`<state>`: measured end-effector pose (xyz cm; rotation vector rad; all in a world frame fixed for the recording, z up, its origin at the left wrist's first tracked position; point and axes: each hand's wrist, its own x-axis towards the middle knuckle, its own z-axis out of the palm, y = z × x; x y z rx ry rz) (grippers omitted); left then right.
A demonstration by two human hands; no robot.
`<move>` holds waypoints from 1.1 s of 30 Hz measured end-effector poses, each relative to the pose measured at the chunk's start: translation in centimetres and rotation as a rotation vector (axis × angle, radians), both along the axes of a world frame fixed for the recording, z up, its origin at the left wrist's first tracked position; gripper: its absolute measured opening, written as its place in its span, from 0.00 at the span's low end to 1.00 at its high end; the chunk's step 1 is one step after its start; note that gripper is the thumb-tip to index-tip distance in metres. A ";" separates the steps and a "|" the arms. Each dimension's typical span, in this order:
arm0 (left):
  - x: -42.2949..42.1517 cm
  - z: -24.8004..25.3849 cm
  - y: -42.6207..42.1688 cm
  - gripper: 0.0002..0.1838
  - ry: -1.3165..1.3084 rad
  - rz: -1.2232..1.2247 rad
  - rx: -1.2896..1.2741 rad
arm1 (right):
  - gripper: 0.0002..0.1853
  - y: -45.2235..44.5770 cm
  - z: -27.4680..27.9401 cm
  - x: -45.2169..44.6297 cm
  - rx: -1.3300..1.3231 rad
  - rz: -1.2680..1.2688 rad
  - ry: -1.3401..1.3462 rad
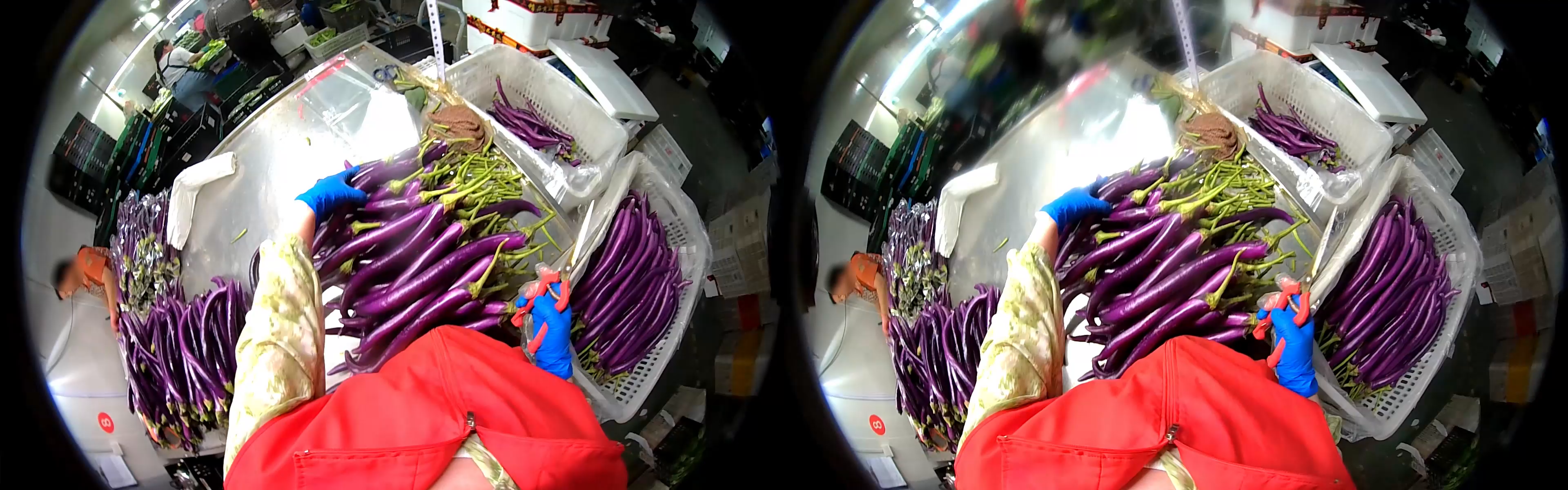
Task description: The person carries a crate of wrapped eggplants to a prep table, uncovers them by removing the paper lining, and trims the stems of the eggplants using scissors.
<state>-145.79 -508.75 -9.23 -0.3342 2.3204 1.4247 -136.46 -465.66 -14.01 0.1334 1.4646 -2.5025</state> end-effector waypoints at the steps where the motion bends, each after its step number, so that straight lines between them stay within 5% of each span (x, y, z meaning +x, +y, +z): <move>1: -0.5 -2.4 -1.5 0.36 0.089 -0.086 0.016 | 0.24 -0.7 1.9 0.2 -0.026 -0.005 -0.027; 3: -0.5 -2.5 -0.1 0.38 0.000 -0.052 -0.863 | 0.24 -1.0 3.0 -0.1 -0.039 0.076 -0.021; 7: 0.7 -1.0 3.6 0.47 0.253 0.140 -0.789 | 0.26 -1.9 1.7 -0.9 0.083 0.154 -0.126; 11: 0.2 -6.2 2.5 0.39 0.669 0.141 -0.786 | 0.28 -3.0 0.2 -1.7 0.103 0.281 -0.043; 16: 0.6 -6.2 1.2 0.26 0.549 0.220 -0.580 | 0.28 -2.6 -0.2 -0.8 0.092 0.252 -0.061; 19: 2.3 -2.9 1.4 0.26 0.454 0.286 -0.481 | 0.28 -1.6 -0.4 0.0 0.083 0.227 -0.067; 20: 2.5 -4.4 0.0 0.28 0.624 0.319 -0.521 | 0.28 -1.5 -0.2 0.1 0.096 0.213 -0.053; 25: 8.5 5.3 3.9 0.33 1.105 0.347 -0.718 | 0.28 -1.5 2.1 -0.2 0.186 0.339 0.195; 33: 16.7 6.9 8.4 0.33 1.066 0.266 -0.839 | 0.27 -4.8 6.7 0.5 0.526 0.759 0.345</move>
